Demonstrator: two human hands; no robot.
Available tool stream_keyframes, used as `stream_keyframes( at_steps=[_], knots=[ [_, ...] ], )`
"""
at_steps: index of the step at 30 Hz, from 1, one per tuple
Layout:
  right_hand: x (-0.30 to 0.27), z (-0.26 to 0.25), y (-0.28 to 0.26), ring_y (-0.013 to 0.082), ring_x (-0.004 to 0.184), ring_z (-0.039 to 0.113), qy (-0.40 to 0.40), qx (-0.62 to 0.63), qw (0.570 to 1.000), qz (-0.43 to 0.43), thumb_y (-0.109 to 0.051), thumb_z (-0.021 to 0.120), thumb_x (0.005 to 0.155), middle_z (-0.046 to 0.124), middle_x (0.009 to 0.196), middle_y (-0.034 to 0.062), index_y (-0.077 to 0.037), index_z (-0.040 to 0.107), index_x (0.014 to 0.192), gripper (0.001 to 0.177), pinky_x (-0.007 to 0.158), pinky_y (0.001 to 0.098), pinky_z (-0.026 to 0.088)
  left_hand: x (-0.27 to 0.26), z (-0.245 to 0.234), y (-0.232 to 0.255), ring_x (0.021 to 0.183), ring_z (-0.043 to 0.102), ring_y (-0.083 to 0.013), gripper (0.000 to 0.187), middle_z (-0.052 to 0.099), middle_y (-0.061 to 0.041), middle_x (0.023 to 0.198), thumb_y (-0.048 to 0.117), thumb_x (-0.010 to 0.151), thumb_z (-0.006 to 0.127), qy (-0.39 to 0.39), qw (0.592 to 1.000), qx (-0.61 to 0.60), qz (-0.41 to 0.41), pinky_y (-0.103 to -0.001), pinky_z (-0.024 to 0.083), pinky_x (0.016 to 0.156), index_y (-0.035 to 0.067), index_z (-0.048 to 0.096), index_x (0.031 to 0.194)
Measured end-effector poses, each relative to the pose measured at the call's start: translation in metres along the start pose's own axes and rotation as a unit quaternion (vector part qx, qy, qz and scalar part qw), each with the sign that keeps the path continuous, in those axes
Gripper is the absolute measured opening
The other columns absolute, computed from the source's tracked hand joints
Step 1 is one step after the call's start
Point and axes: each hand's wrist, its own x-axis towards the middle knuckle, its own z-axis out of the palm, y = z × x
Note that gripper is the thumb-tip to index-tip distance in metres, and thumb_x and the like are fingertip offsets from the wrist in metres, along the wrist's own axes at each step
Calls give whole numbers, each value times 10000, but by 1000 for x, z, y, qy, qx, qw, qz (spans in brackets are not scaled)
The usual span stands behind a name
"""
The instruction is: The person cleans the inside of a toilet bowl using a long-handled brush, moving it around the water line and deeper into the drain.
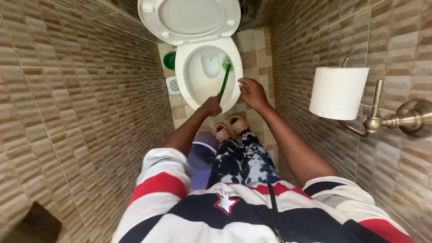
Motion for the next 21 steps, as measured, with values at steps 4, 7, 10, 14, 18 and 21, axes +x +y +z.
stream_keyframes(
  at_steps=[4, 7, 10, 14, 18, 21],
  knots=[
    [-1, -20, 6, 264, 1110, 699, -10, -22, 1000, -3, -109, 572, 1021, 720, 1247, 154, -25, 653, 1326, 327, 951, 386, 549, -107, 16, -39, 1000, 642, -503, 1021, 658, -323, 1096, 62, 663, 718, -75, 993, 66, 59, -564, 530, 812, 75, 252, 1572],
    [6, -29, 6, 278, 1151, 682, 27, -24, 998, -42, -76, 594, 982, 705, 1262, 176, -7, 672, 1294, 328, 945, 392, 545, -125, 0, -52, 983, 674, -474, 987, 687, -296, 1054, 56, 683, 652, -95, 990, 81, 60, -542, 551, 836, 63, 267, 1592],
    [11, -22, 2, 265, 1126, 697, 22, -14, 1000, -3, -109, 583, 1025, 715, 1250, 154, -18, 667, 1291, 293, 961, 382, 550, -45, -13, -30, 922, 701, -444, 882, 723, -260, 956, 129, 783, 651, -81, 992, 95, 20, -530, 573, 805, 37, 300, 1588],
    [6, -13, -7, 273, 1114, 690, 4, -7, 1000, 14, -170, 607, 1033, 705, 1248, 150, -31, 662, 1286, 293, 935, 389, 545, -5, -7, 2, 837, 698, -445, 966, 698, -297, 886, 87, 745, 656, -70, 990, 111, -42, -504, 593, 723, -46, 205, 1589],
    [0, -25, 0, 275, 1101, 699, 8, -39, 999, 28, -189, 598, 1041, 718, 1242, 140, -41, 674, 1280, 291, 934, 389, 548, -117, 28, -24, 867, 671, -475, 1056, 690, -302, 954, 80, 718, 719, -113, 984, 138, 11, -545, 550, 757, 30, 159, 1612],
    [7, -28, 9, 279, 1111, 696, 24, -51, 998, 23, -181, 601, 1038, 713, 1248, 145, -40, 671, 1283, 291, 931, 391, 551, -125, 16, -37, 875, 698, -436, 1040, 713, -300, 957, 73, 778, 679, -159, 974, 159, -38, -515, 574, 782, 68, 116, 1653]
  ],
)
